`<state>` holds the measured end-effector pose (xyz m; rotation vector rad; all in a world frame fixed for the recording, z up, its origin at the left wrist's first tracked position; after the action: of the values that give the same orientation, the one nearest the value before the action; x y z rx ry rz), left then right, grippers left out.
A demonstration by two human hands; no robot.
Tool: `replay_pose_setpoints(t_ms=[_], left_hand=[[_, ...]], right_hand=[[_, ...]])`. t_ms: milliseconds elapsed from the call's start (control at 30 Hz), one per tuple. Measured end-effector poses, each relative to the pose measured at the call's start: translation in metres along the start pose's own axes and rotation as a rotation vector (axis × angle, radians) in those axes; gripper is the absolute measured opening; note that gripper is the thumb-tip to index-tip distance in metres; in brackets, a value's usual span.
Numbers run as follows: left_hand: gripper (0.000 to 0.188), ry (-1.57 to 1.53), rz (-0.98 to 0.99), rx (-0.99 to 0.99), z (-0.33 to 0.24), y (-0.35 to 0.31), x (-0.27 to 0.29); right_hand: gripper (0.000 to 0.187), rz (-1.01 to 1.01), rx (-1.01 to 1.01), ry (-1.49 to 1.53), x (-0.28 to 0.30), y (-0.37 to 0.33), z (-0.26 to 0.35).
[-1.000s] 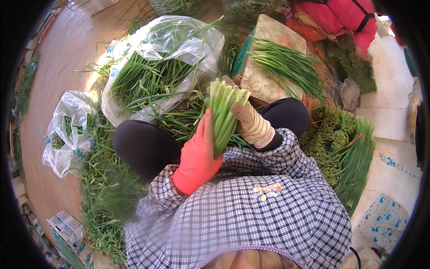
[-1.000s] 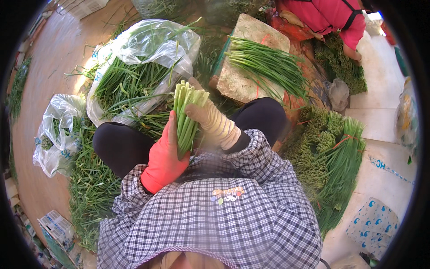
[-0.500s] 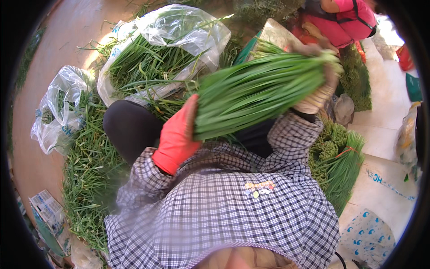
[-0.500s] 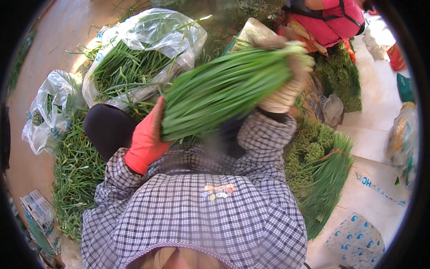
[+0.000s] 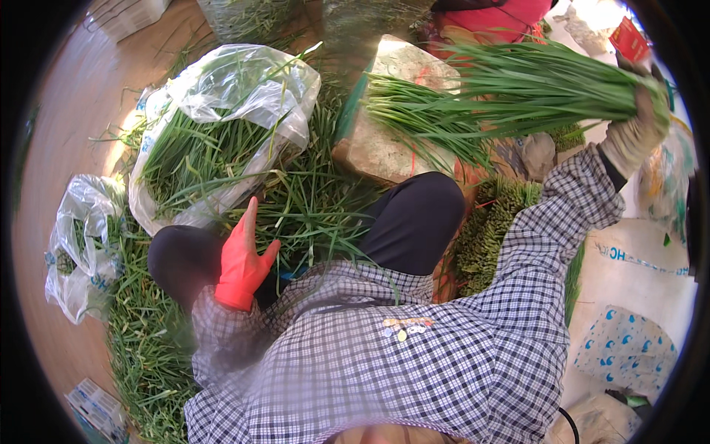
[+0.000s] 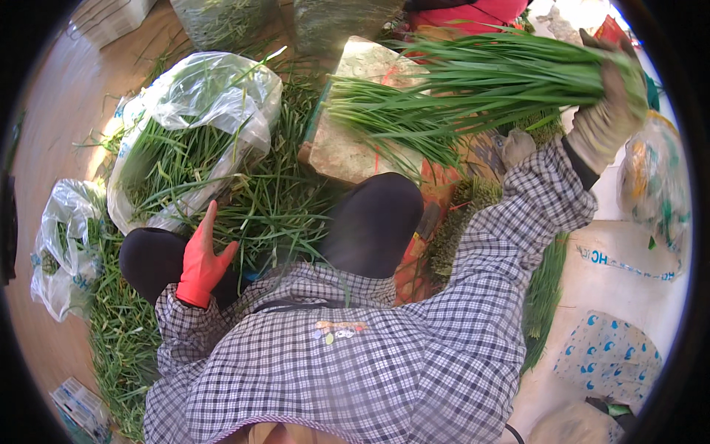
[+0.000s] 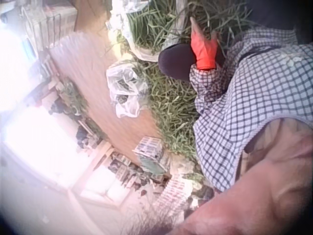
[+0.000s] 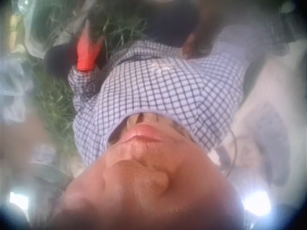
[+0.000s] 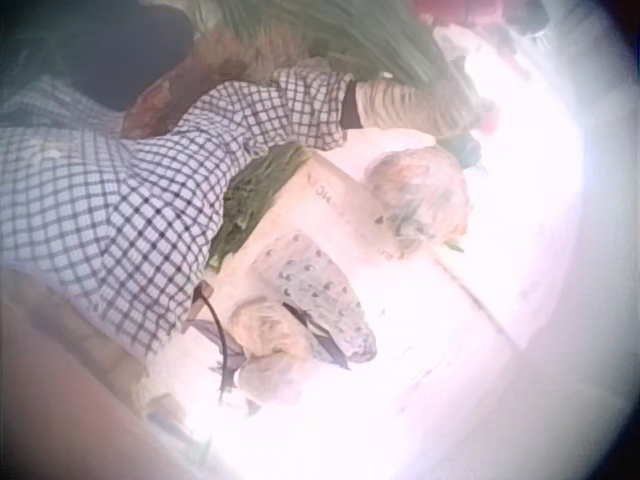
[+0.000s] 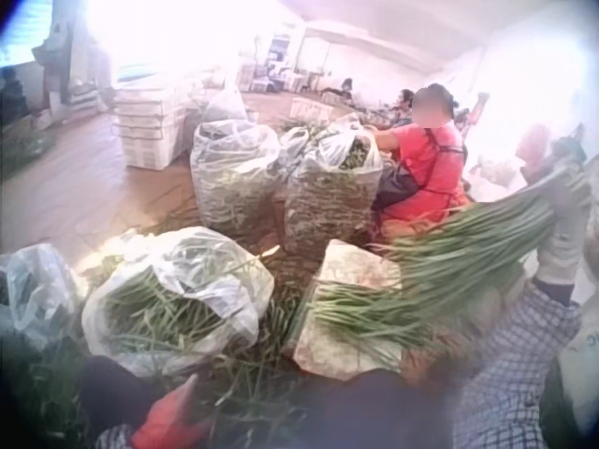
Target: The person sorts bunches of green onions by hand, removes loose blades, aligns the stalks, and secures them with rubber bands before placing them in plastic bags or on a pile.
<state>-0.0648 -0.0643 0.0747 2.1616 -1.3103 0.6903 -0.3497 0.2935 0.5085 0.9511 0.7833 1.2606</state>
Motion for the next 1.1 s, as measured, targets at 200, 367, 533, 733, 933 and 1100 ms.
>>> replay_pose_setpoints(t_ms=[200,367,533,733,933,1100], left_hand=[[0.086,-0.028,-0.009,-0.09,-0.019,0.015,-0.013],[0.086,-0.053,0.039,-0.106,-0.032,0.021,-0.022],[0.084,-0.1,0.073,-0.117,-0.046,0.061,-0.03],[0.079,-0.43,0.052,-0.083,-0.093,0.198,-0.055],[0.089,-0.229,0.229,-0.367,-0.19,0.313,-0.12],[0.106,0.265,0.614,-0.515,-0.218,0.327,-0.243]], right_hand=[[0.042,0.766,0.393,-0.798,-0.138,-0.097,-0.067],[0.035,1.24,0.184,-0.885,-0.196,-0.271,-0.188],[0.037,1.193,-0.094,-0.751,-0.215,-0.326,-0.216],[0.086,1.183,-0.25,-0.731,-0.21,-0.323,-0.211],[0.114,1.006,-0.045,-0.828,-0.159,-0.293,-0.17],[0.114,1.006,0.015,-0.973,-0.11,-0.322,-0.167]])
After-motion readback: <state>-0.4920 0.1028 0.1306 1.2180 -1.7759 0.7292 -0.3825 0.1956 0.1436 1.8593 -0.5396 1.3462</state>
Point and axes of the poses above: each hand's wrist, its own y-axis towards the middle knuckle, its own x-axis out of the back of the hand, z = x × y, the point moved 10 cm from there along y, towards the middle knuckle, and after that the axes turned 13 degrees about -z, right-handed, at the moved point
